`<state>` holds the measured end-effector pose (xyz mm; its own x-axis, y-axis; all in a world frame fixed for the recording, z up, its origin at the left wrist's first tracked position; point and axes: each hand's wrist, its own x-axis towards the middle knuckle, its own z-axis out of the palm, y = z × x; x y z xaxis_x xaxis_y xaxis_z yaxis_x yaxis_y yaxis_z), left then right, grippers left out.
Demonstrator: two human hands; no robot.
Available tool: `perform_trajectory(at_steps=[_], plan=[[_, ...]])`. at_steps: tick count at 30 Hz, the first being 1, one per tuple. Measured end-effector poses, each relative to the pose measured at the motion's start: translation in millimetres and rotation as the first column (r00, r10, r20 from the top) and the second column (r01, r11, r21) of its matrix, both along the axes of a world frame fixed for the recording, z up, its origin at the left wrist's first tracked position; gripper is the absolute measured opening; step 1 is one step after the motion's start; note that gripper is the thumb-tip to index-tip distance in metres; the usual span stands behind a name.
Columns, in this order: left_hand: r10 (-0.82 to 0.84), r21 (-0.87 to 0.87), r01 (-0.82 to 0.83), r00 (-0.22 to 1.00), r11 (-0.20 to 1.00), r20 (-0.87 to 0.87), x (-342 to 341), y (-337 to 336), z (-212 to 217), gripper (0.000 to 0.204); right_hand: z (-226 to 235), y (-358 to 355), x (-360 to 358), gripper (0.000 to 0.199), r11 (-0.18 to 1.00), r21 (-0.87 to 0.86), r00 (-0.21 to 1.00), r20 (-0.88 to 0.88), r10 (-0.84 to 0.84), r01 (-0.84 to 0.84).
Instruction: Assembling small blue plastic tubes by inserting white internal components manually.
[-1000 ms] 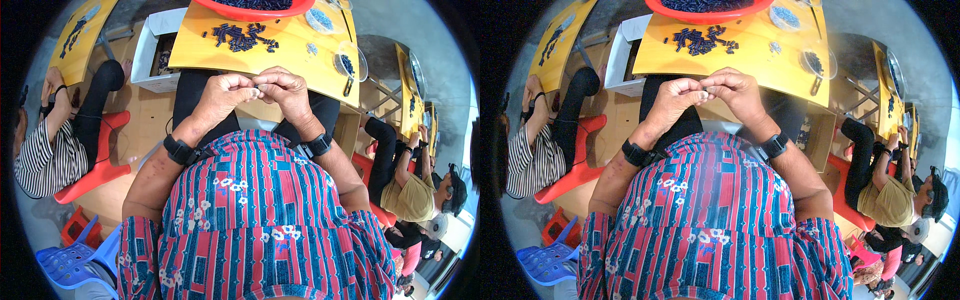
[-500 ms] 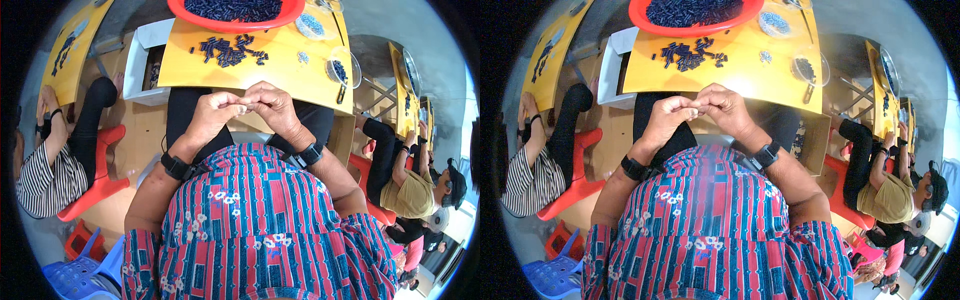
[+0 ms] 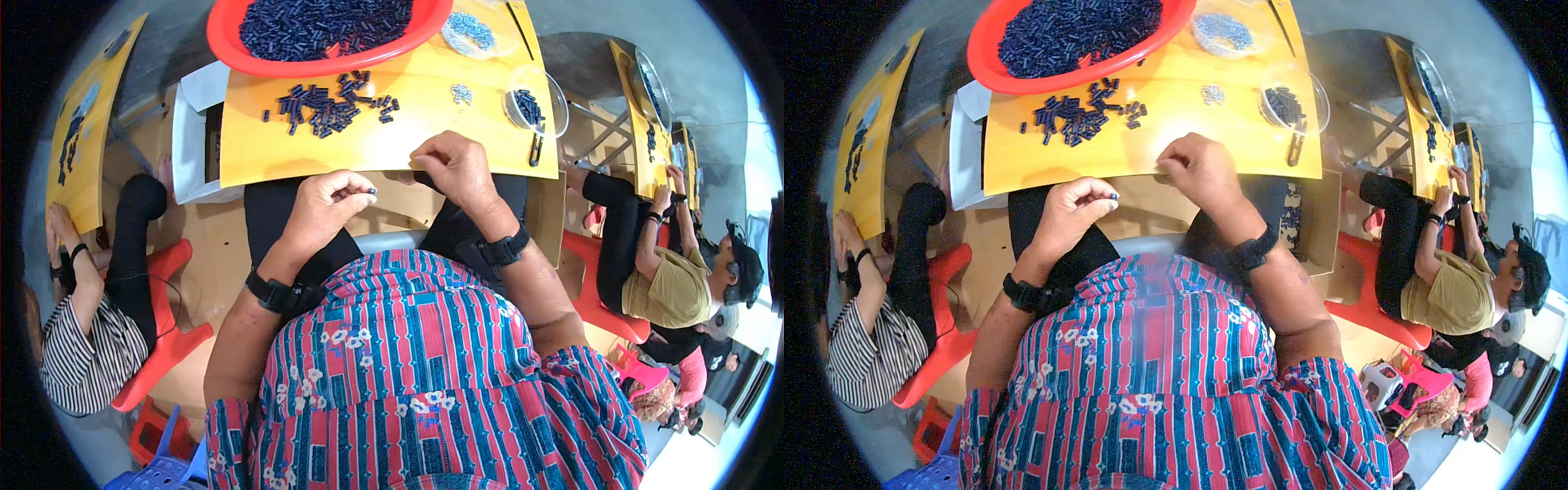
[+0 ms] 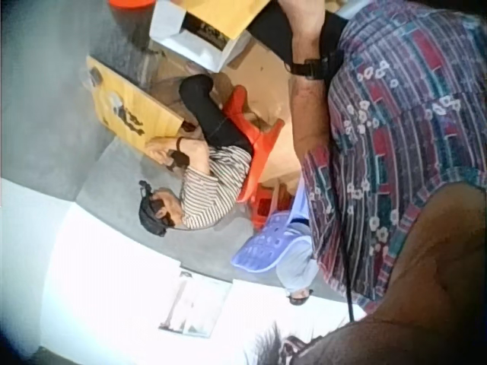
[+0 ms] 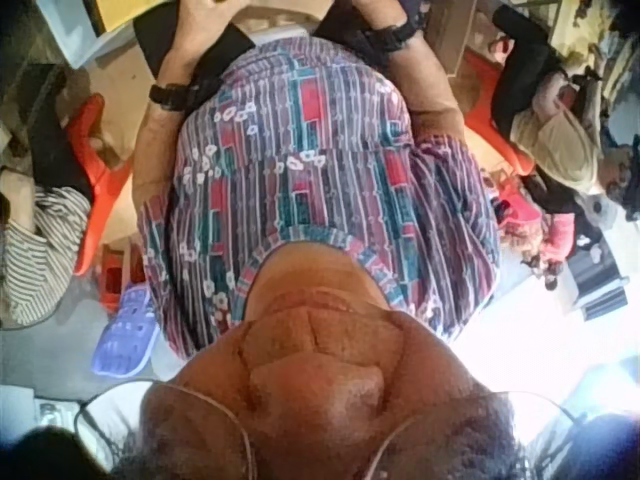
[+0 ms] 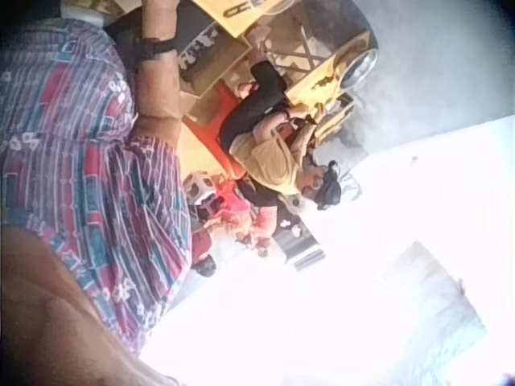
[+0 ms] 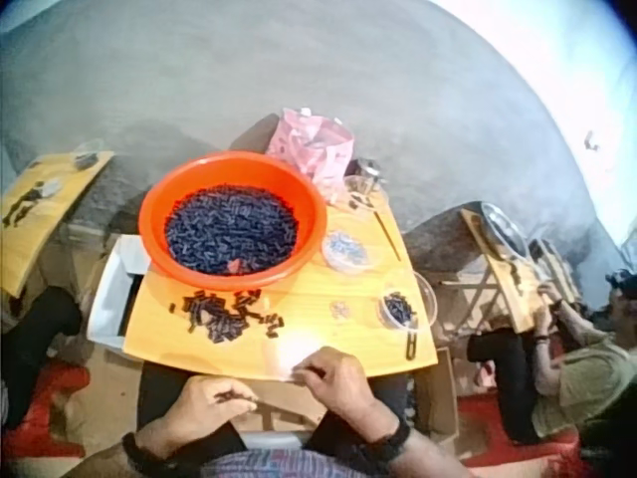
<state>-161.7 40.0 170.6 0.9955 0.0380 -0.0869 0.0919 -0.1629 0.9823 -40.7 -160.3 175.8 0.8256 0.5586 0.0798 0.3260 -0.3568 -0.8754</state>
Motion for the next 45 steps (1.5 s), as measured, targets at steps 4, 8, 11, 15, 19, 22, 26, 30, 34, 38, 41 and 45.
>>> perform_trajectory(at_steps=[4,8,11,15,19,22,26,30,34,38,41,45], plan=[[-0.004,-0.018,0.002,0.998,1.0,-0.07,-4,2,-5,0.007,-13,-15,26,0.007,0.953,-0.147,0.923,0.324,-0.207,0.265],[-0.001,-0.08,-0.005,0.997,0.997,-0.075,-6,5,-12,0.007,-14,-14,32,0.009,0.933,-0.128,0.927,0.222,-0.304,0.337],[0.011,-0.091,-0.016,0.999,0.996,-0.048,-9,5,-17,0.008,-12,-3,24,0.009,0.971,-0.021,0.95,0.215,-0.227,0.237],[0.002,-0.09,-0.007,0.998,0.996,-0.058,-12,3,-15,0.008,-10,23,20,0.01,0.995,0.017,0.966,0.237,-0.1,0.098],[-0.002,-0.133,-0.009,0.997,0.991,-0.079,-14,4,-15,0.008,-14,40,22,0.01,0.996,0.013,0.979,0.184,-0.084,0.083],[0.004,-0.133,-0.014,0.997,0.991,-0.078,-15,6,-13,0.008,-23,44,25,0.011,0.995,0.014,0.976,0.196,-0.098,0.097],[0.002,-0.153,-0.012,0.998,0.988,-0.065,-16,7,-17,0.008,-26,46,24,0.012,0.993,-0.03,0.971,0.213,-0.107,0.116],[-0.007,-0.161,-0.001,0.999,0.987,-0.045,-16,6,-18,0.009,-26,43,23,0.011,0.991,-0.068,0.972,0.217,-0.095,0.112],[0.025,-0.145,-0.028,0.999,0.989,-0.024,-19,2,-17,0.008,-21,37,21,0.008,0.995,-0.096,0.949,0.314,-0.003,0.034],[0.023,-0.157,-0.025,1.0,0.987,-0.014,-17,2,-16,0.008,-11,37,19,0.01,0.989,-0.146,0.925,0.371,0.083,-0.031],[-0.003,-0.131,-0.001,0.999,0.991,-0.032,-18,4,-19,0.01,-14,36,17,0.011,0.983,-0.174,0.893,0.434,0.121,-0.049],[0.017,-0.101,-0.02,0.999,0.995,-0.031,-18,7,-27,0.01,-16,35,13,0.013,0.943,-0.322,0.845,0.477,0.243,-0.089]])
